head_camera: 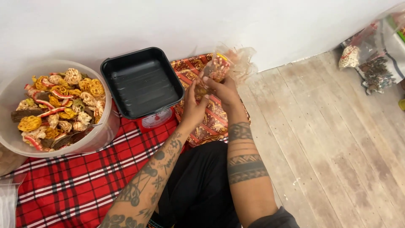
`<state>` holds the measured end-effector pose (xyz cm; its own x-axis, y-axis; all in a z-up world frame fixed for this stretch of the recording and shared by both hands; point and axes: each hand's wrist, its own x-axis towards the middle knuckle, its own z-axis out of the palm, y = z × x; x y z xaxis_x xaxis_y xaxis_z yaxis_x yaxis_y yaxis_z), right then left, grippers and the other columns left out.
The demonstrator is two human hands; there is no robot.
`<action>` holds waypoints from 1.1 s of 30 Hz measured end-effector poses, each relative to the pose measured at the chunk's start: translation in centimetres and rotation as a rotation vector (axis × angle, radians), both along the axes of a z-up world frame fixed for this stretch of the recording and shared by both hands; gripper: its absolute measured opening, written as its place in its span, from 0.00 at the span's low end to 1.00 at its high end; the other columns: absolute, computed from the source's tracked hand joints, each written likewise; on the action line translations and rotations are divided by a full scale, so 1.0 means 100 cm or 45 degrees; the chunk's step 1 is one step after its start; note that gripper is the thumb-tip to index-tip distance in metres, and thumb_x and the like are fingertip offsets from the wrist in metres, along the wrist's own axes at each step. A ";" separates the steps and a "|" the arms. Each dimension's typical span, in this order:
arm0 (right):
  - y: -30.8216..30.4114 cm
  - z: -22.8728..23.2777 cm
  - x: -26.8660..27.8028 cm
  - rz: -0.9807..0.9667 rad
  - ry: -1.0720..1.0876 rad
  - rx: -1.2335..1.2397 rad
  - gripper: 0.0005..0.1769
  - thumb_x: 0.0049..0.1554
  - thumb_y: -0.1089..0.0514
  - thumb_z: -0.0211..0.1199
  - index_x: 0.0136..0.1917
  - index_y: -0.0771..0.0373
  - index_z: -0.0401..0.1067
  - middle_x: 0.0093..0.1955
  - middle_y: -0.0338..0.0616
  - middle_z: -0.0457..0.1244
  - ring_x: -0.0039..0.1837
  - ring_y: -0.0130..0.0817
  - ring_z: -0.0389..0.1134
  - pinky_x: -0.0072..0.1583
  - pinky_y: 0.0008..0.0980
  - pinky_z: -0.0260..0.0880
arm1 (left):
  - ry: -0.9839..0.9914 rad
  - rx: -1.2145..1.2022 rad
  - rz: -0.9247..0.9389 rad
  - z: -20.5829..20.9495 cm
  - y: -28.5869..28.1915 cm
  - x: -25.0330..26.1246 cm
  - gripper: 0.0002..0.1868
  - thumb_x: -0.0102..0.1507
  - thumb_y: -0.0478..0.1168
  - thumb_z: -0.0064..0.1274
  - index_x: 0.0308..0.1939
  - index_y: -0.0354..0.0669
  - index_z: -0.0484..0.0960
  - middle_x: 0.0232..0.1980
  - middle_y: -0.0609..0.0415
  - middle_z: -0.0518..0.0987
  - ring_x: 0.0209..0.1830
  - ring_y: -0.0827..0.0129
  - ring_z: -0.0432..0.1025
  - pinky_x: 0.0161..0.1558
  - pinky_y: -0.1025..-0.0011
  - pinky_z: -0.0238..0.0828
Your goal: Scooping snack food from a large bowl into small plastic bags using a spoon and hands.
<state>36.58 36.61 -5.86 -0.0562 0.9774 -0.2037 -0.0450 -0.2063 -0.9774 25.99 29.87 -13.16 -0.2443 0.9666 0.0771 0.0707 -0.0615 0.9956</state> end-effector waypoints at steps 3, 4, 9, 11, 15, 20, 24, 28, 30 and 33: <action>0.006 -0.010 -0.021 -0.182 -0.033 -0.007 0.29 0.45 0.58 0.82 0.54 0.63 0.69 0.45 0.44 0.65 0.46 0.35 0.72 0.42 0.33 0.79 | -0.167 -0.158 -0.052 0.034 0.000 -0.010 0.43 0.66 0.44 0.52 0.81 0.47 0.48 0.70 0.33 0.63 0.72 0.43 0.64 0.70 0.53 0.61; 0.011 -0.020 -0.026 -0.178 -0.033 -0.005 0.29 0.45 0.58 0.82 0.54 0.63 0.69 0.45 0.44 0.65 0.46 0.35 0.72 0.42 0.33 0.79 | -0.168 -0.156 -0.048 0.043 -0.002 -0.014 0.43 0.66 0.44 0.52 0.81 0.47 0.48 0.70 0.33 0.63 0.72 0.43 0.64 0.70 0.53 0.61; 0.015 -0.035 -0.048 -0.314 0.015 -0.070 0.37 0.39 0.58 0.87 0.56 0.62 0.68 0.48 0.49 0.66 0.48 0.40 0.72 0.43 0.38 0.80 | -0.251 -0.268 -0.024 0.039 0.010 -0.023 0.45 0.66 0.44 0.51 0.82 0.58 0.43 0.82 0.36 0.45 0.75 0.48 0.61 0.73 0.55 0.59; 0.025 -0.060 -0.049 -0.314 -0.066 -0.081 0.36 0.40 0.57 0.86 0.56 0.61 0.68 0.48 0.47 0.66 0.48 0.39 0.72 0.42 0.37 0.79 | -0.137 -0.450 0.014 0.076 0.004 -0.033 0.41 0.63 0.53 0.51 0.78 0.56 0.54 0.78 0.40 0.56 0.75 0.53 0.62 0.73 0.54 0.57; 0.015 -0.053 -0.065 -0.307 -0.161 -0.102 0.33 0.45 0.60 0.79 0.60 0.63 0.66 0.49 0.48 0.67 0.49 0.39 0.73 0.46 0.39 0.78 | -0.244 0.024 -0.048 0.009 0.015 -0.035 0.39 0.65 0.35 0.45 0.78 0.37 0.46 0.75 0.42 0.62 0.70 0.60 0.65 0.67 0.70 0.62; 0.045 -0.128 -0.057 -0.329 -0.270 -0.142 0.29 0.48 0.62 0.74 0.60 0.70 0.68 0.45 0.49 0.66 0.43 0.38 0.72 0.45 0.41 0.77 | 0.060 -0.338 0.015 -0.008 0.029 -0.037 0.36 0.63 0.50 0.46 0.74 0.41 0.61 0.75 0.42 0.61 0.76 0.52 0.57 0.75 0.56 0.47; 0.054 -0.143 -0.066 -0.346 -0.566 -0.198 0.27 0.43 0.53 0.71 0.56 0.61 0.74 0.46 0.45 0.70 0.54 0.42 0.75 0.54 0.44 0.76 | 0.124 -0.038 -0.080 -0.036 0.038 -0.043 0.39 0.62 0.31 0.34 0.79 0.36 0.48 0.82 0.38 0.47 0.82 0.50 0.44 0.77 0.63 0.39; 0.035 -0.116 -0.075 -0.277 -0.676 -0.161 0.16 0.43 0.50 0.67 0.42 0.61 0.80 0.39 0.47 0.71 0.54 0.51 0.74 0.56 0.46 0.73 | 0.157 -0.208 -0.093 -0.021 0.030 -0.045 0.40 0.62 0.33 0.35 0.80 0.38 0.45 0.63 0.42 0.58 0.58 0.58 0.51 0.55 0.66 0.47; 0.038 -0.114 -0.068 -0.328 -0.602 -0.124 0.10 0.41 0.53 0.70 0.25 0.58 0.74 0.27 0.46 0.63 0.34 0.43 0.67 0.43 0.44 0.69 | 0.200 -0.462 -0.139 -0.014 0.026 -0.046 0.43 0.63 0.37 0.37 0.81 0.40 0.40 0.34 0.49 0.74 0.22 0.71 0.62 0.22 0.72 0.60; 0.016 -0.070 -0.081 -0.402 -0.744 -0.173 0.29 0.46 0.48 0.67 0.55 0.68 0.69 0.54 0.62 0.69 0.65 0.57 0.69 0.65 0.56 0.67 | 1.718 0.481 0.169 -0.109 0.050 -0.039 0.10 0.60 0.40 0.52 0.24 0.51 0.85 0.18 0.55 0.76 0.26 0.63 0.77 0.36 0.63 0.64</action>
<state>28.44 38.22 -12.88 0.3846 0.8923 -0.2364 0.4043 -0.3931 -0.8258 22.09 34.86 -24.09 0.1382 0.8112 0.5682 0.9711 -0.2236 0.0830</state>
